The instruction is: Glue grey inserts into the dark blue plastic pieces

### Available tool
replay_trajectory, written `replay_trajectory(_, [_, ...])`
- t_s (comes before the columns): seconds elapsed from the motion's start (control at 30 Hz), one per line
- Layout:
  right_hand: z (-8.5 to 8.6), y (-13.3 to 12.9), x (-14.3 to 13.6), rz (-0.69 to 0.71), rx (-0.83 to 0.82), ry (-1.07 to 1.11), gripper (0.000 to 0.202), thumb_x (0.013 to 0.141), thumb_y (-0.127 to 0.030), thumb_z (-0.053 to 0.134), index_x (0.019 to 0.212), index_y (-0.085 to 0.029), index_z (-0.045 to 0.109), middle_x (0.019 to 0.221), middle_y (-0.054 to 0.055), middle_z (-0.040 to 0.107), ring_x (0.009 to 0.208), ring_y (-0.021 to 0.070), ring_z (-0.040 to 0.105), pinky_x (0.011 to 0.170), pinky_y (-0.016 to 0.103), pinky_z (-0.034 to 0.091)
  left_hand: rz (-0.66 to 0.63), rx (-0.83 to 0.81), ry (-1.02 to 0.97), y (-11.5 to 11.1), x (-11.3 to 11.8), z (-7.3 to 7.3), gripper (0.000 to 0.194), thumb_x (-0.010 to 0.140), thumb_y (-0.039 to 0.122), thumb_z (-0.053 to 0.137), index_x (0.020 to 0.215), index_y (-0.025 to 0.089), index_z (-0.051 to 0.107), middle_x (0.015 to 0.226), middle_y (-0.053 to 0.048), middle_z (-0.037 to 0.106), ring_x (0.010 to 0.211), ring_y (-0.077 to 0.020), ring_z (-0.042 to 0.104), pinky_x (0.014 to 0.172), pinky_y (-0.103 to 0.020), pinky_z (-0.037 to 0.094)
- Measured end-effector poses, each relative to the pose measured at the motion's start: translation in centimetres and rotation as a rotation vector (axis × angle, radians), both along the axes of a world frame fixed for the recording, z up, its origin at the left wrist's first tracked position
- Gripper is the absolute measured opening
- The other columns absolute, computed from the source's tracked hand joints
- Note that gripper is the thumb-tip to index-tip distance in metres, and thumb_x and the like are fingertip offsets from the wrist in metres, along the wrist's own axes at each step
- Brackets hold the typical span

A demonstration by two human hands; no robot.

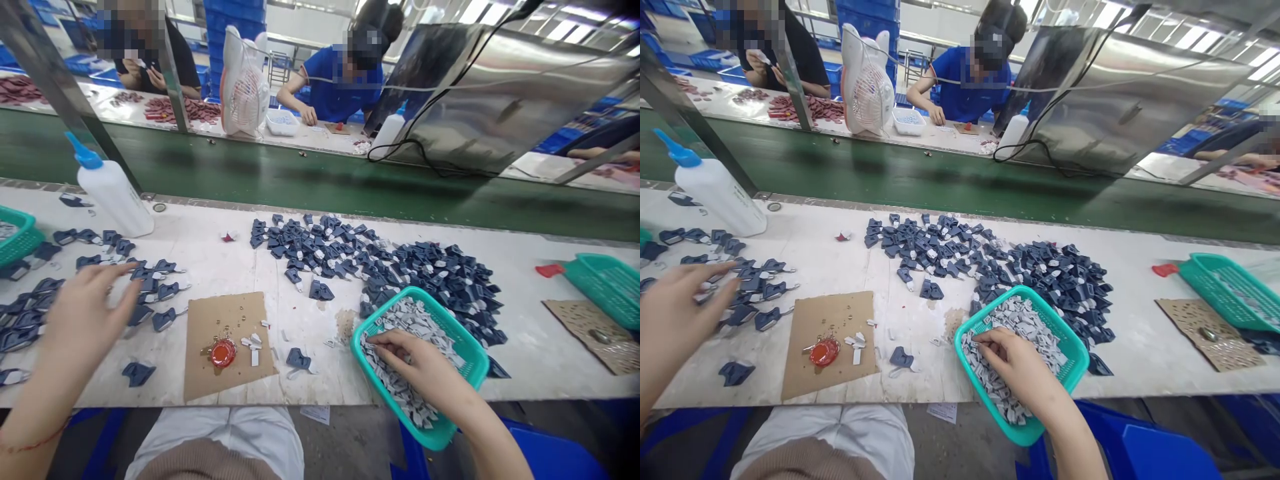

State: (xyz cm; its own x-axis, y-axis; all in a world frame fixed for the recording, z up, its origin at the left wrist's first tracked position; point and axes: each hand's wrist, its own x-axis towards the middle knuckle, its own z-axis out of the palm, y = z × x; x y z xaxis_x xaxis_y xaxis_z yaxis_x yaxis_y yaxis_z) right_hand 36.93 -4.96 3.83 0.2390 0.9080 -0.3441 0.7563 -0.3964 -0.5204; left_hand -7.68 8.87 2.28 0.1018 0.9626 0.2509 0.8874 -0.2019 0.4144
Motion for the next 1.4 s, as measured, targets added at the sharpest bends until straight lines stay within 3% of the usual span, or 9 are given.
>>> replay_trajectory(0.1, [0.2,0.0,0.0,-0.051,-0.035,0.108,0.03,0.081,-0.047,0.059,0.091,-0.023,0.075,0.093,0.01,0.075,0.077,0.0278,0.069,0.064,0.037,0.055,-0.435,-0.085,0.014,1.5,7.2,1.4,0.029,0.096,0.033,0.042,0.114,0.018,0.061,0.116,-0.009,0.063,0.109,-0.0259,0.059,0.094,-0.039,0.048])
replay_trajectory(0.2, [0.1,0.1,-0.2,-0.064,-0.031,0.201,0.028,0.08,-0.045,0.062,0.088,-0.021,0.074,0.088,0.01,0.075,0.078,0.0267,0.069,0.066,0.036,0.055,-0.845,0.0,0.17,3.3,13.3,0.7,0.03,0.097,0.022,0.04,0.118,0.013,0.06,0.124,-0.013,0.06,0.113,-0.0245,0.057,0.097,-0.037,0.046])
replay_trajectory(0.3, [0.0,-0.1,-0.6,-0.087,-0.005,0.25,0.029,0.079,-0.043,0.064,0.093,-0.019,0.074,0.09,0.009,0.074,0.082,0.026,0.069,0.069,0.035,0.055,-1.006,0.036,0.245,4.5,17.7,-0.6,0.029,0.096,0.016,0.041,0.117,0.013,0.06,0.127,-0.012,0.06,0.113,-0.0238,0.057,0.097,-0.036,0.046])
replay_trajectory(0.4, [0.0,-0.6,-0.9,-0.135,0.035,0.277,0.032,0.078,-0.044,0.066,0.095,-0.018,0.074,0.084,0.008,0.074,0.078,0.0259,0.068,0.068,0.036,0.055,-1.065,0.051,0.287,5.0,20.1,-1.6,0.029,0.094,0.008,0.04,0.115,0.011,0.06,0.125,-0.015,0.059,0.105,-0.0238,0.06,0.091,-0.036,0.049])
replay_trajectory(0.6, [0.1,-1.6,-1.0,-0.29,0.192,0.339,0.037,0.078,-0.052,0.067,0.096,-0.02,0.073,0.099,0.011,0.075,0.095,0.0293,0.069,0.083,0.039,0.055,-1.046,0.102,0.348,5.4,20.4,-2.3,0.031,0.089,-0.002,0.036,0.111,0.009,0.056,0.12,-0.02,0.055,0.097,-0.026,0.06,0.082,-0.039,0.049])
replay_trajectory(0.77, [-0.9,-2.0,-0.8,-0.339,0.25,0.387,0.045,0.075,-0.056,0.069,0.097,-0.017,0.073,0.089,0.012,0.075,0.09,0.0306,0.071,0.081,0.043,0.057,-1.024,0.101,0.35,5.4,19.5,-2.8,0.031,0.089,-0.003,0.034,0.105,0.012,0.055,0.117,-0.016,0.054,0.089,-0.021,0.06,0.075,-0.032,0.05])
replay_trajectory(1.07, [-1.1,-2.1,-1.7,-0.248,0.259,0.27,0.037,0.08,-0.054,0.062,0.092,-0.021,0.074,0.11,0.012,0.071,0.088,0.0282,0.069,0.075,0.04,0.058,-0.993,0.033,0.273,5.1,18.0,-3.2,0.024,0.093,0.006,0.035,0.104,0.015,0.054,0.115,-0.012,0.052,0.079,-0.0176,0.059,0.072,-0.031,0.05])
replay_trajectory(1.27, [-1.2,-2.2,-1.6,-0.138,0.257,0.052,0.03,0.089,-0.039,0.046,0.093,-0.024,0.072,0.099,0.009,0.068,0.081,0.0246,0.065,0.071,0.038,0.054,-1.0,-0.02,0.239,5.1,17.9,-2.9,0.023,0.094,0.009,0.034,0.1,0.015,0.056,0.11,-0.013,0.055,0.083,-0.0201,0.059,0.073,-0.032,0.049])
replay_trajectory(1.4, [-1.6,-1.9,-1.2,-0.105,0.276,-0.124,0.035,0.091,-0.03,0.036,0.095,-0.022,0.07,0.105,0.012,0.067,0.094,0.0294,0.061,0.081,0.045,0.048,-0.984,-0.071,0.199,4.9,17.5,-2.4,0.02,0.094,0.012,0.036,0.098,0.015,0.056,0.108,-0.013,0.056,0.081,-0.0201,0.06,0.071,-0.032,0.049])
